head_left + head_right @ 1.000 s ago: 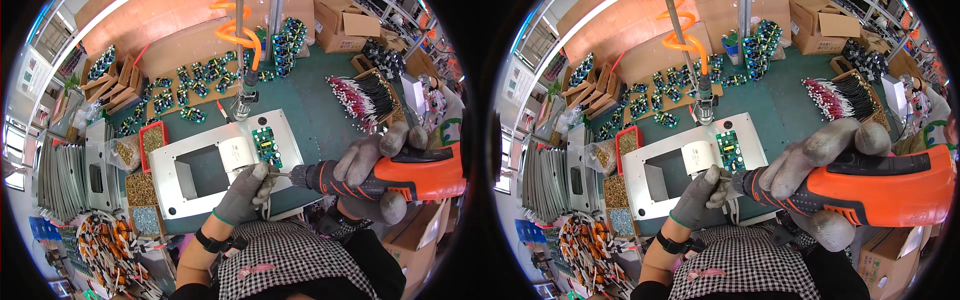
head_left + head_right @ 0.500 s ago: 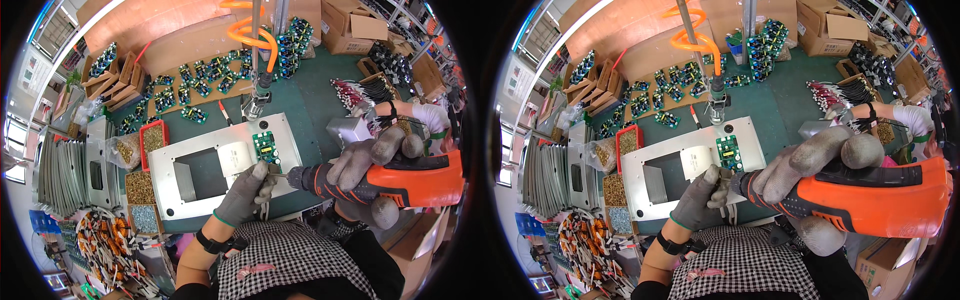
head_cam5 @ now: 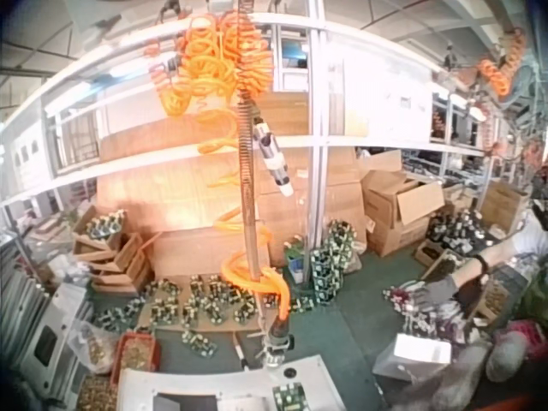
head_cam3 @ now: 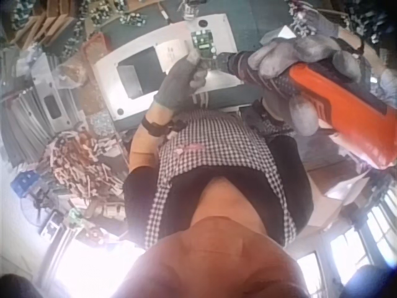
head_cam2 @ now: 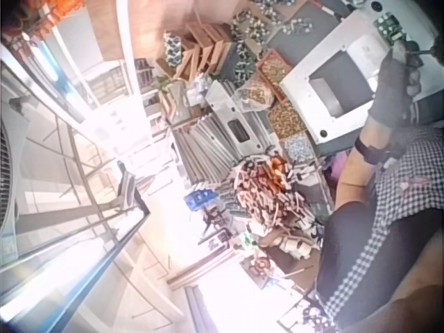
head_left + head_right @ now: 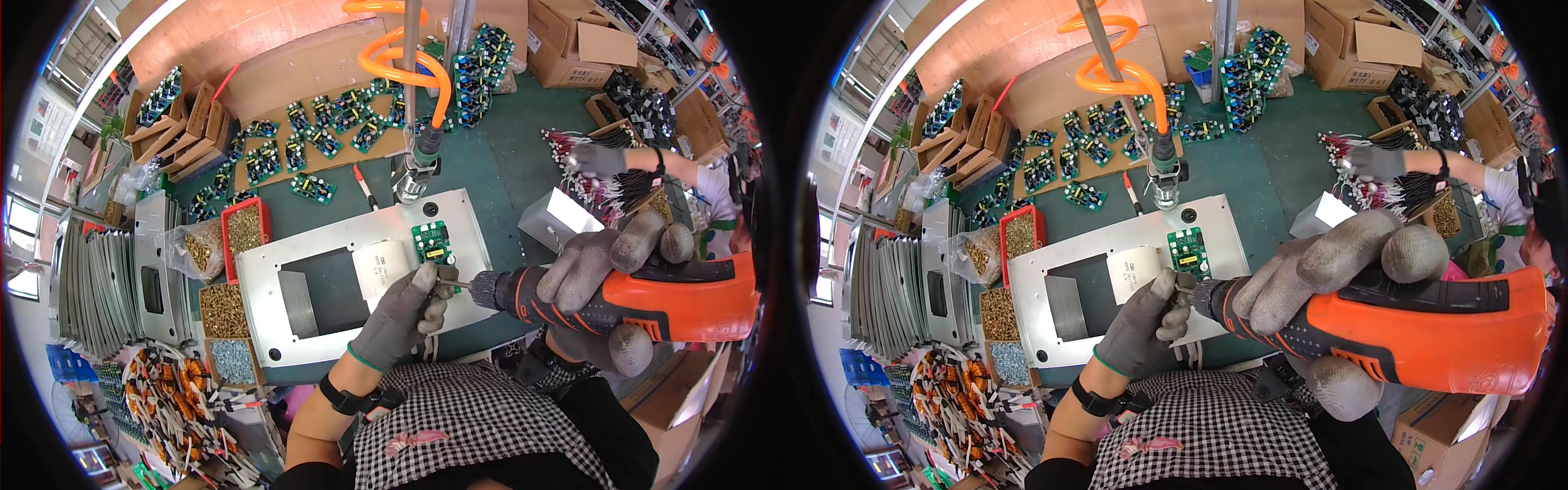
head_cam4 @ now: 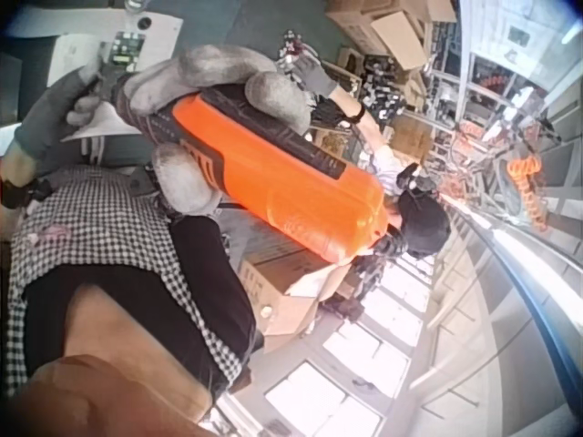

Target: Assembling electronic components into a metal chassis using screwdrivers and placing the finished assembly on a storage rack.

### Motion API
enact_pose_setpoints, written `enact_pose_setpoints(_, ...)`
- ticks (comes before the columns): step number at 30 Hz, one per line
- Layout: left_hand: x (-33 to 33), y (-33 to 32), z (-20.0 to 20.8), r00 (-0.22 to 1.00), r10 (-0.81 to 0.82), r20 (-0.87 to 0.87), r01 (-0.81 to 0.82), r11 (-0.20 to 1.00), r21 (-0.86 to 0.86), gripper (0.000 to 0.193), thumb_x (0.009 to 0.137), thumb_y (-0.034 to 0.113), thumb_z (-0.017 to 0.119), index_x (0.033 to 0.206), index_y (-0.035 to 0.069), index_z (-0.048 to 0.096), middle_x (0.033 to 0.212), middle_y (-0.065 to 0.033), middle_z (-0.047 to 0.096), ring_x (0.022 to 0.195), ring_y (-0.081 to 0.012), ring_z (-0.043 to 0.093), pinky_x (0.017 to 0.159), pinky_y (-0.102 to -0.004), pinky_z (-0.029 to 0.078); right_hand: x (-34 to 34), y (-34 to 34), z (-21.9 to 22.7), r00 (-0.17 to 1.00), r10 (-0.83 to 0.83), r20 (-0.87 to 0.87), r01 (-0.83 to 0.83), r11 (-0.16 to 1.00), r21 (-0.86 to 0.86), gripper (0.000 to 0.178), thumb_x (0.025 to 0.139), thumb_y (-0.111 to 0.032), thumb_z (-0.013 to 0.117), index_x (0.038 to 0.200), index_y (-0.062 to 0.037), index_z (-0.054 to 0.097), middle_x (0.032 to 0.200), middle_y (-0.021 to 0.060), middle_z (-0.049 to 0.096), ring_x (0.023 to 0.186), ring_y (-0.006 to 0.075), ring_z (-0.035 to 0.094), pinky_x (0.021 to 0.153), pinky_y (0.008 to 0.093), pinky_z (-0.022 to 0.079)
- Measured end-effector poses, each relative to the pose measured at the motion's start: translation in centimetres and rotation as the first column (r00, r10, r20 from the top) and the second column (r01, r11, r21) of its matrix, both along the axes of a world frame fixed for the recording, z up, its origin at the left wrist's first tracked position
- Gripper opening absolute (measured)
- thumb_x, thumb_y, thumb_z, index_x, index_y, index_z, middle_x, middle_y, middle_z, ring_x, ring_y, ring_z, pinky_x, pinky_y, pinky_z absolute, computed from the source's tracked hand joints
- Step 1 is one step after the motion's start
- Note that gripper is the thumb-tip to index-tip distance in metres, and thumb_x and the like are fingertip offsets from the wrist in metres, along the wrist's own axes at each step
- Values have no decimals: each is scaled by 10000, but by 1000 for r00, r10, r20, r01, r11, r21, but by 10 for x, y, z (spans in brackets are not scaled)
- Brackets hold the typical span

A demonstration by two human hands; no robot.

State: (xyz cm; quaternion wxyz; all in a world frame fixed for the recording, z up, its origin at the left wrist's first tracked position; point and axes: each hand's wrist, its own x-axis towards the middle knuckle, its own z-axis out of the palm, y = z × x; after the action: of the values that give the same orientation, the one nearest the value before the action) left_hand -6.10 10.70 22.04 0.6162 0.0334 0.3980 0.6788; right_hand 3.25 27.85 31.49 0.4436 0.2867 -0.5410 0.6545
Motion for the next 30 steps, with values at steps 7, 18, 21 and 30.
enact_pose_setpoints(7,0,5,3,1000,-3,-6,3,1000,14,544,923,488,466,1142,-8,515,804,1,472,543,-38,336,461,-175,300,-1,1,-2,996,-60,60,59,998,18,685,754,-124,688,1331,-19,333,1083,155,496,526,179,576,446,322,523)
enact_pose_setpoints(18,-6,8,5,997,-52,-61,48,996,-71,577,923,509,449,1138,-22,521,730,-10,479,516,-51,334,465,-192,312,-2,10,-4,997,2,72,-7,998,63,738,744,-135,726,1356,-42,324,1092,155,500,625,210,627,482,336,549)
enact_pose_setpoints(21,-6,8,2,996,-48,-80,46,999,-24,561,925,510,445,1104,-14,531,692,0,457,509,-50,329,456,-192,304,-2,9,-5,997,-15,80,10,998,58,736,744,-126,731,1353,-43,327,1094,157,505,634,216,633,493,333,557)
enact_pose_setpoints(30,-10,7,-1,997,-76,21,77,997,-25,570,872,599,468,911,32,518,658,5,413,479,-51,304,426,-192,282,-5,9,-8,998,-19,62,17,999,40,727,752,-133,733,1349,-45,328,1115,162,506,702,231,651,506,338,563)
